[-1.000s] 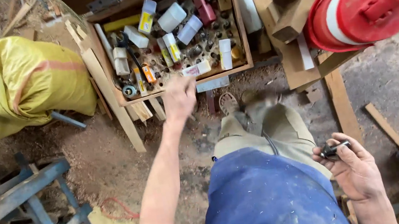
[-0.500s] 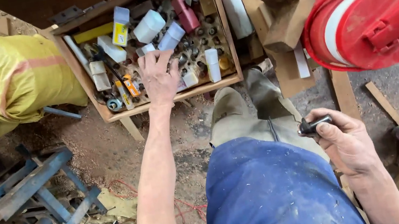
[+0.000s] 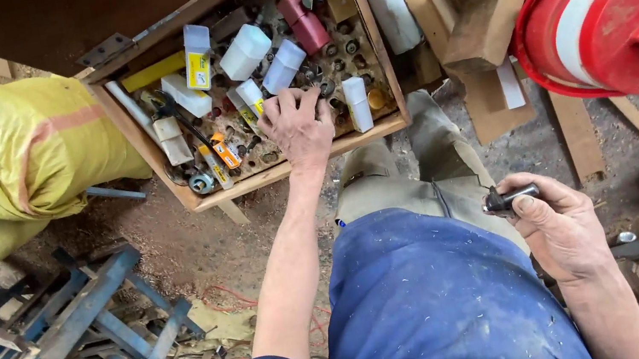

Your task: Fitting decorative molding to a cabinet and searching for a specific router bit in a tool chest.

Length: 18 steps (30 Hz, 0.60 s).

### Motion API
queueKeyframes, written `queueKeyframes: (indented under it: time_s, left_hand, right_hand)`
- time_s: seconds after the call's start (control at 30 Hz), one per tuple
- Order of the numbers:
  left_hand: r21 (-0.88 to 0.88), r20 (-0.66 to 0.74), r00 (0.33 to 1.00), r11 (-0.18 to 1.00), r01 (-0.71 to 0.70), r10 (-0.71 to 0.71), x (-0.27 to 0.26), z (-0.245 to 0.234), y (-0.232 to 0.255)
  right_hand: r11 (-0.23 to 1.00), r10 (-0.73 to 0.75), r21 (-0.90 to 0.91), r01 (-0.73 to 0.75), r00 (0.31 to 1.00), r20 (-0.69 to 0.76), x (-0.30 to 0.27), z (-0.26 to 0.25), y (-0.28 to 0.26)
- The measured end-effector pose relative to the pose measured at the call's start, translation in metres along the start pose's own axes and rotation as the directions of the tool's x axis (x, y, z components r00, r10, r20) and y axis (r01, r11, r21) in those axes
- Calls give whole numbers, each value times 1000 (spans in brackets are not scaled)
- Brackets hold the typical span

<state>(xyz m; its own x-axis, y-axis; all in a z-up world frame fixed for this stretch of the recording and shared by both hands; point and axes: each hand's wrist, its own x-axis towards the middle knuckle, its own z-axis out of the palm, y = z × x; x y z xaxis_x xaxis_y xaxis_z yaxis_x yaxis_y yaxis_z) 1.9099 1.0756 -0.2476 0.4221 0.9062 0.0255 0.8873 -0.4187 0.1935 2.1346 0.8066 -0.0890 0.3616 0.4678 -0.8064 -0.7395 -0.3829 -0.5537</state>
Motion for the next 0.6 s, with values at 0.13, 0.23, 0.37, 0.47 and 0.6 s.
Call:
queueKeyframes:
  time_s: [0.13,0.23,0.37,0.47,0.6]
  left_hand:
    - [-30,56,998,999,-13,14,-2,1,-9]
    - [-4,-13,995,995,-95,95,2,4,-8]
    - [19,-103,984,989,-145,147,10,1,0]
    - [-98,-92,984,982,-164,155,8,-4,-6]
    - [-518,-58,991,845,-133,120,-6,-50,-2]
  right_hand:
    - [997,-5,-83,4,1000,-19,-4,15,6]
    - [999,31,-20,-31,999,4,-2,16,19]
    - [992,50,-113,-48,999,10,-3,26,12]
    - [998,65,-23,-63,995,69,-11,56,-14]
    - [997,-74,27,72,993,90,-22,72,-26]
